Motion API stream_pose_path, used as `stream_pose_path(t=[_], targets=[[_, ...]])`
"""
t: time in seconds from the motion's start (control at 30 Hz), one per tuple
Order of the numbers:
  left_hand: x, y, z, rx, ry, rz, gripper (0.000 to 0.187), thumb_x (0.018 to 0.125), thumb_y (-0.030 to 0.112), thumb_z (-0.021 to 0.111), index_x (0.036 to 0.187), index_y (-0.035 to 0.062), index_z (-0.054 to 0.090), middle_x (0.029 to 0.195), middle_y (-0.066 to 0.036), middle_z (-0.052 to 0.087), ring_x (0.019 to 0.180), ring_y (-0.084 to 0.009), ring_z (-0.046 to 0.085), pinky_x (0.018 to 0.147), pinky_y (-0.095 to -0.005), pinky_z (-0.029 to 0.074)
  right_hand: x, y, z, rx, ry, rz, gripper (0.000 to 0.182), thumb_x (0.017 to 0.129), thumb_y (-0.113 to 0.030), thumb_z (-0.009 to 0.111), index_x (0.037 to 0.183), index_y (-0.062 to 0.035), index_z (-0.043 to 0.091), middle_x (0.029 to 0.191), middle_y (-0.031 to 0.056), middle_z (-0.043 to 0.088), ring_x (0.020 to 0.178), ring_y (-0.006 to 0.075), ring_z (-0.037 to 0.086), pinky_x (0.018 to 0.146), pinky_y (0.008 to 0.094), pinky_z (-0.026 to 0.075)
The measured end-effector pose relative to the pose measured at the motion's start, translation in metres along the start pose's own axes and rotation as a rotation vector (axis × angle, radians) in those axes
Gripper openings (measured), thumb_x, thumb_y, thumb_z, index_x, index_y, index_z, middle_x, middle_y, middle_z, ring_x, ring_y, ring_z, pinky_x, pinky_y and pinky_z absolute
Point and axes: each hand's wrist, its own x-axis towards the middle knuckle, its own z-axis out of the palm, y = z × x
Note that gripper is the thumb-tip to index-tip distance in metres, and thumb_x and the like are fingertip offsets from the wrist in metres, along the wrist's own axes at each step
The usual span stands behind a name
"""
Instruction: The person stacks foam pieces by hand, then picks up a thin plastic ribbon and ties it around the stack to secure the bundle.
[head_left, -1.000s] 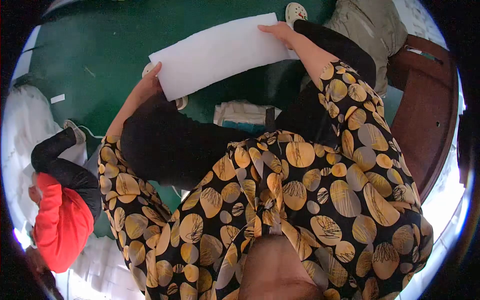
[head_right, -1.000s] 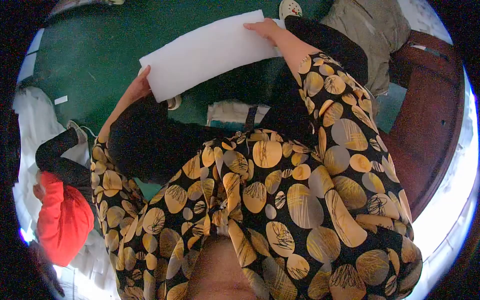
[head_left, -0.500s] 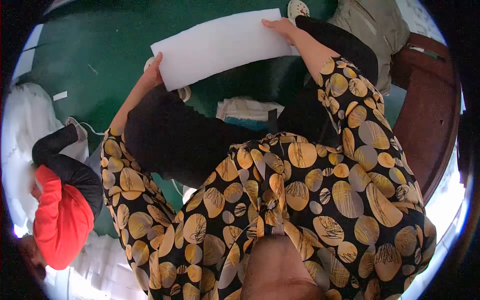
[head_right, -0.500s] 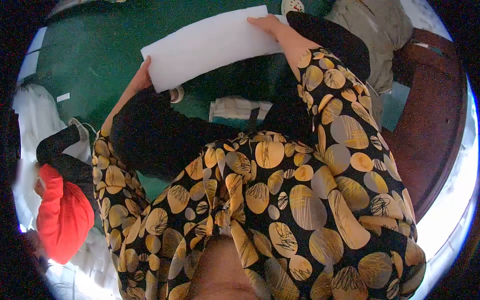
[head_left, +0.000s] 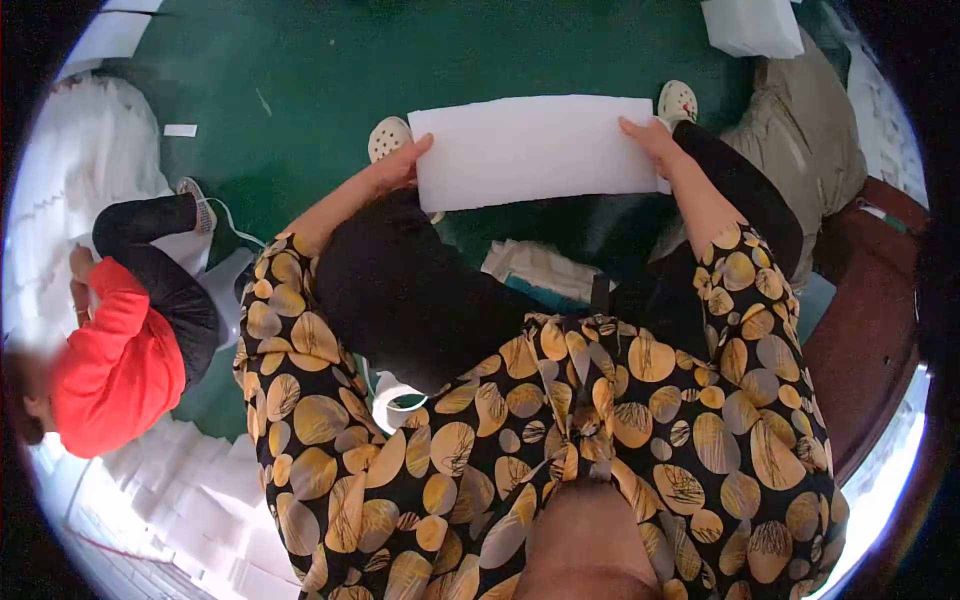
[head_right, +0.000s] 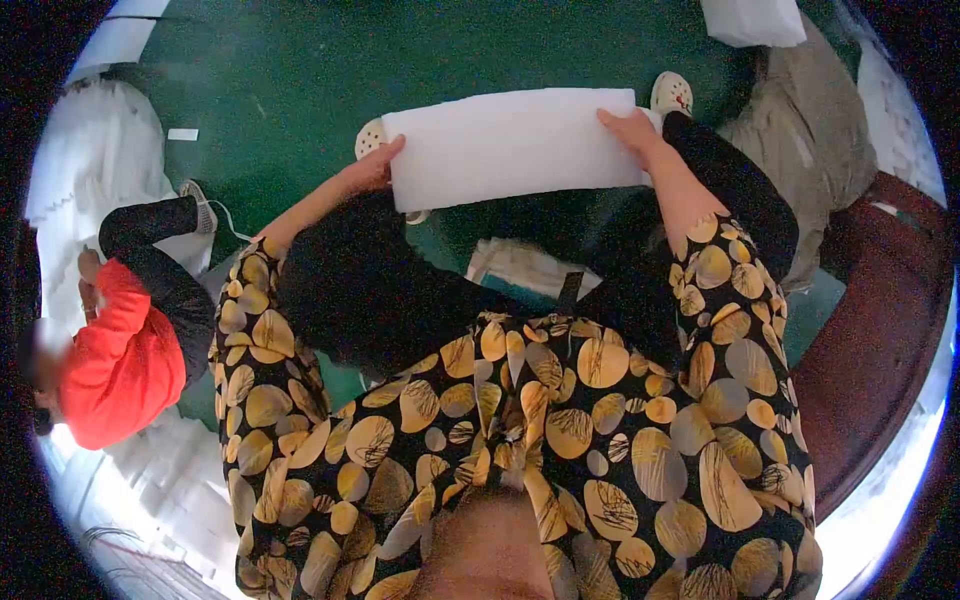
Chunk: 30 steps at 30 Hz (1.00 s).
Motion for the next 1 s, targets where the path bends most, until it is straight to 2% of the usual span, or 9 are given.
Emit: stream_pose_path(t=[0.1, 0.17, 0.4, 0.47, 0.5, 0.57, 0.77, 0.93, 1.0], targets=[[0.008, -0.01, -0.009, 0.065, 0.001, -0.041, 0.072, 0.089, 0.059, 0.041, 0.137, 0.0052, 0.034, 0.136, -0.012, 0.043, 0.122, -0.0255, 0.043, 0.099, -0.0411, 0.036, 0.016, 0.014, -0.002, 0.051, -0.075, 0.047, 0.058, 0.076, -0.037, 0.07, 0.114, 0.003, 0.053, 0.108, 0.013, 0.06, 0.092, 0.0232, 0.06, 0.079, 0.0374, 0.049], [0.001, 0.003, 0.005, 0.083, 0.214, -0.118, 0.07, 0.089, 0.057, 0.043, 0.135, 0.0053, 0.038, 0.132, -0.012, 0.045, 0.119, -0.0245, 0.045, 0.098, -0.04, 0.035, 0.02, 0.022, 0.0, 0.086, -0.077, 0.004, 0.06, 0.076, -0.038, 0.07, 0.115, 0.0038, 0.052, 0.109, 0.0136, 0.06, 0.093, 0.0235, 0.06, 0.08, 0.0378, 0.049], [0.005, -0.002, -0.032, -0.057, 0.266, -0.254, 0.061, 0.09, 0.052, 0.044, 0.132, 0.0074, 0.042, 0.127, -0.008, 0.049, 0.111, -0.0219, 0.048, 0.095, -0.0396, 0.036, 0.064, 0.064, 0.002, 0.078, -0.097, 0.03, 0.064, 0.076, -0.037, 0.071, 0.121, 0.0011, 0.047, 0.113, 0.013, 0.056, 0.098, 0.0227, 0.056, 0.083, 0.039, 0.045], [-0.009, 0.017, -0.02, 0.141, 0.458, 0.043, 0.056, 0.09, 0.044, 0.049, 0.133, 0.0089, 0.042, 0.12, -0.006, 0.053, 0.101, -0.0194, 0.051, 0.087, -0.0379, 0.041, 0.044, 0.047, 0.005, 0.098, -0.096, 0.048, 0.064, 0.076, -0.037, 0.072, 0.121, 0.0016, 0.047, 0.113, 0.0131, 0.057, 0.098, 0.0228, 0.056, 0.083, 0.039, 0.045], [-0.016, 0.027, -0.014, 0.145, 0.464, 0.04, 0.056, 0.09, 0.044, 0.049, 0.133, 0.0089, 0.042, 0.12, -0.006, 0.053, 0.101, -0.0194, 0.051, 0.087, -0.0379, 0.041, 0.035, 0.037, 0.007, 0.114, -0.085, 0.065, 0.065, 0.075, -0.037, 0.072, 0.12, 0.002, 0.047, 0.112, 0.0132, 0.057, 0.098, 0.0229, 0.056, 0.084, 0.0391, 0.045], [-0.024, 0.041, -0.006, 0.273, 0.699, 0.147, 0.046, 0.088, 0.033, 0.056, 0.127, 0.0089, 0.051, 0.108, -0.003, 0.06, 0.088, -0.0146, 0.054, 0.077, -0.0313, 0.045, 0.029, 0.03, 0.012, 0.1, -0.058, 0.05, 0.064, 0.075, -0.037, 0.072, 0.12, 0.002, 0.048, 0.112, 0.0132, 0.058, 0.098, 0.0232, 0.057, 0.084, 0.0392, 0.046], [-0.014, 0.05, -0.01, 0.391, 0.653, 0.192, 0.029, 0.085, 0.018, 0.061, 0.11, 0.0041, 0.064, 0.093, -0.002, 0.065, 0.079, -0.0098, 0.057, 0.071, -0.0248, 0.047, 0.046, 0.042, 0.017, 0.072, -0.04, 0.038, 0.065, 0.075, -0.037, 0.072, 0.12, 0.002, 0.048, 0.112, 0.0137, 0.058, 0.099, 0.0242, 0.057, 0.084, 0.0388, 0.046], [-0.01, 0.048, -0.022, 0.419, 0.604, 0.169, 0.027, 0.086, 0.013, 0.057, 0.111, 0.0033, 0.063, 0.095, -0.003, 0.065, 0.082, -0.0096, 0.057, 0.074, -0.0254, 0.047, 0.04, 0.036, 0.019, 0.093, -0.084, 0.007, 0.063, 0.075, -0.037, 0.073, 0.119, 0.0015, 0.049, 0.11, 0.0133, 0.058, 0.098, 0.024, 0.058, 0.083, 0.0389, 0.046], [-0.01, 0.051, -0.017, 0.369, 0.609, 0.136, 0.027, 0.086, 0.011, 0.056, 0.11, 0.0031, 0.063, 0.096, -0.004, 0.065, 0.083, -0.0096, 0.057, 0.074, -0.0253, 0.047, 0.038, 0.036, 0.021, 0.057, 0.012, 0.012, 0.061, 0.075, -0.037, 0.072, 0.117, 0.0009, 0.05, 0.107, 0.0128, 0.06, 0.096, 0.0234, 0.058, 0.082, 0.039, 0.047]])
